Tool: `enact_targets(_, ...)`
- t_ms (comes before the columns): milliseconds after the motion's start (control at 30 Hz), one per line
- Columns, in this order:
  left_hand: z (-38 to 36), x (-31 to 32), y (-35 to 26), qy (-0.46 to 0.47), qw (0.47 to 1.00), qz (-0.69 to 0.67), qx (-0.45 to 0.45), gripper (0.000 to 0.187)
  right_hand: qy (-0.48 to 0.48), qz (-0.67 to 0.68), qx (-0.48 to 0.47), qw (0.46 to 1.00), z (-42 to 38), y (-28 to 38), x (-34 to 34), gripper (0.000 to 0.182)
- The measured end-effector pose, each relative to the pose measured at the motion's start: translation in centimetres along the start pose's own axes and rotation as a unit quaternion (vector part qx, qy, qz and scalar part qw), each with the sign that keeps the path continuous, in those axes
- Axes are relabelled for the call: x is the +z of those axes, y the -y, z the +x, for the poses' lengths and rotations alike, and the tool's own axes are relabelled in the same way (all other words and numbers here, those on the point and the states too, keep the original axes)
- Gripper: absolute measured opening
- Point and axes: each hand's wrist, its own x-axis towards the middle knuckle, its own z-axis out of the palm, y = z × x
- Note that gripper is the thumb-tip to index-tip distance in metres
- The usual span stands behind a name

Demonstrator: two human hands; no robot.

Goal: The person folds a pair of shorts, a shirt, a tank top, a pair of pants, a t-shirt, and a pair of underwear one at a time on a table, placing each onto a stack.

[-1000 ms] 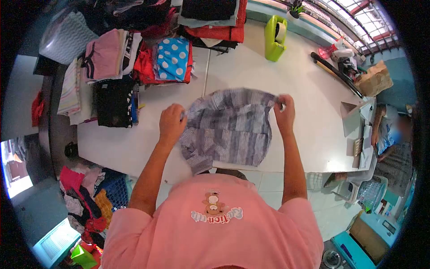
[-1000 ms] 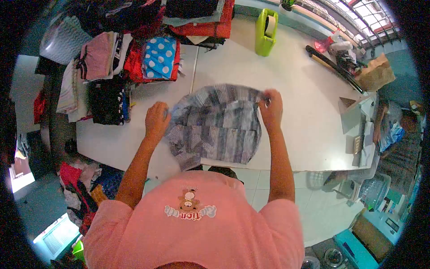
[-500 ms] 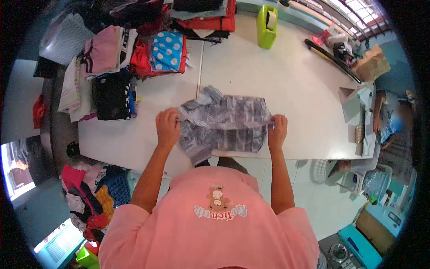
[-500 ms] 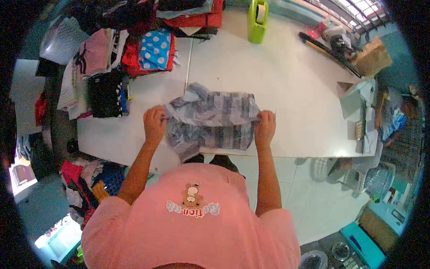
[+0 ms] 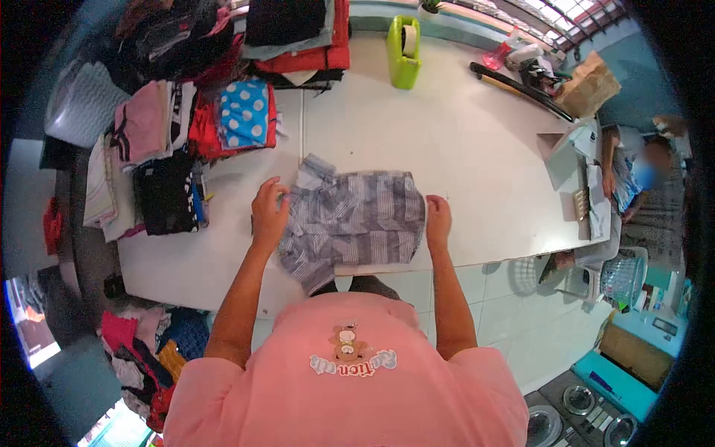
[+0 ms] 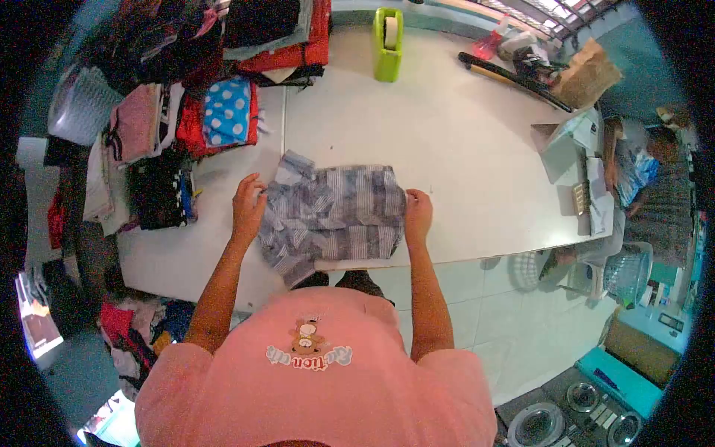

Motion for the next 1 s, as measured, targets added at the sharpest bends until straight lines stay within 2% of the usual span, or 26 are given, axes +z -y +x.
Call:
enact_targets(33,0.9,1.1,0.6,0.0,1.0,-0.002,0.006,0.018,-0.006,0.0,-0.001,1.0,0.6,0.4,0.5,0.017)
enact_targets(100,2.1,3.4,2.3,0.001,0.995,0.08,0.061,0.019,0.015,-0.083,-0.037,0.996,1.3,1.4,1.6,0.019)
enact_targets(133,2.7,3.6,2.2,0.003,0.995,0.082,0.058,0.019,-0.025,-0.135,-0.07,0.988,1.5,2.2,2.0,0.022)
enact_targets(200,3.6,3.5,1.2,0.118,0.991,-0.027,-0.054,0.019,0.01,-0.163,-0.042,0.986,2.2,3.0,2.4,0.023)
enact_targets(267,4.2,3.3,1.6,0.132,0.988,-0.049,-0.059,0.02,0.055,-0.19,-0.014,0.98,2.5,3.3,2.8,0.025)
enact_targets(333,5.2,2.3,1.5,0.144,0.985,-0.071,-0.061,0.02,0.055,-0.182,-0.009,0.982,3.3,3.2,2.7,0.025)
enact_targets(367,5.6,1.5,0.9,0.145,0.98,-0.084,-0.108,0.02,0.067,-0.182,-0.008,0.981,3.6,3.5,2.5,0.025)
enact_targets(400,6.0,1.1,0.7,0.142,0.973,-0.097,-0.153,0.021,0.09,-0.124,0.054,0.987,4.3,3.8,2.2,0.025)
enact_targets(433,6.2,1.5,1.4,0.14,0.973,-0.095,-0.159,0.021,0.11,-0.064,0.115,0.985,4.8,4.3,2.2,0.025)
enact_targets(500,6.5,2.9,3.4,0.046,0.992,-0.109,-0.052,0.02,0.116,-0.06,0.124,0.984,5.5,5.0,2.4,0.024)
enact_targets(567,6.5,3.6,3.2,0.027,0.987,-0.128,-0.09,0.022,0.121,-0.053,0.13,0.983,5.3,5.7,3.1,0.024)
enact_targets(600,6.4,3.7,2.9,-0.061,0.996,-0.065,-0.026,0.024,0.003,-0.118,0.039,0.992,4.8,6.1,3.5,0.022)
enact_targets(633,6.4,3.8,2.5,-0.148,0.988,0.003,0.039,0.025,-0.117,-0.176,-0.053,0.976,4.2,6.6,3.9,0.021)
enact_targets(667,6.0,3.8,1.8,-0.149,0.988,-0.012,0.044,0.025,-0.107,-0.18,-0.105,0.972,3.9,6.7,4.0,0.023)
enact_targets(700,5.2,3.9,0.8,-0.15,0.987,-0.025,0.048,0.026,-0.096,-0.169,-0.113,0.974,3.4,6.4,4.3,0.023)
enact_targets(767,2.7,4.4,-1.3,-0.064,0.994,-0.028,0.086,0.02,-0.033,-0.11,-0.263,0.958,2.3,5.7,5.5,0.023)
enact_targets(800,1.2,5.5,-1.8,0.01,0.994,-0.046,0.095,0.02,-0.029,-0.1,-0.27,0.957,1.5,5.3,6.0,0.023)
enact_targets(833,-0.1,6.4,-1.7,0.085,0.989,-0.069,0.104,0.02,0.055,-0.126,-0.31,0.941,0.6,4.7,6.1,0.025)
enact_targets(867,-0.9,6.4,-1.6,0.079,0.989,-0.066,0.103,0.02,0.137,-0.155,-0.345,0.916,0.4,4.8,6.3,0.027)
enact_targets(900,-1.5,6.7,-1.4,0.084,0.99,0.028,0.114,0.024,0.136,-0.154,-0.35,0.914,0.5,4.8,6.7,0.027)
enact_targets(933,-1.8,7.0,-1.3,0.09,0.981,0.12,0.122,0.03,0.113,-0.225,-0.322,0.913,0.3,5.1,7.0,0.033)
enact_targets(967,-2.1,6.8,-0.6,0.089,0.982,0.117,0.121,0.03,0.089,-0.296,-0.29,0.906,0.1,5.1,7.0,0.039)
enact_targets(1000,-2.6,6.2,0.5,0.099,0.977,0.164,0.099,0.038,0.092,-0.3,-0.287,0.905,-0.1,4.8,7.0,0.039)
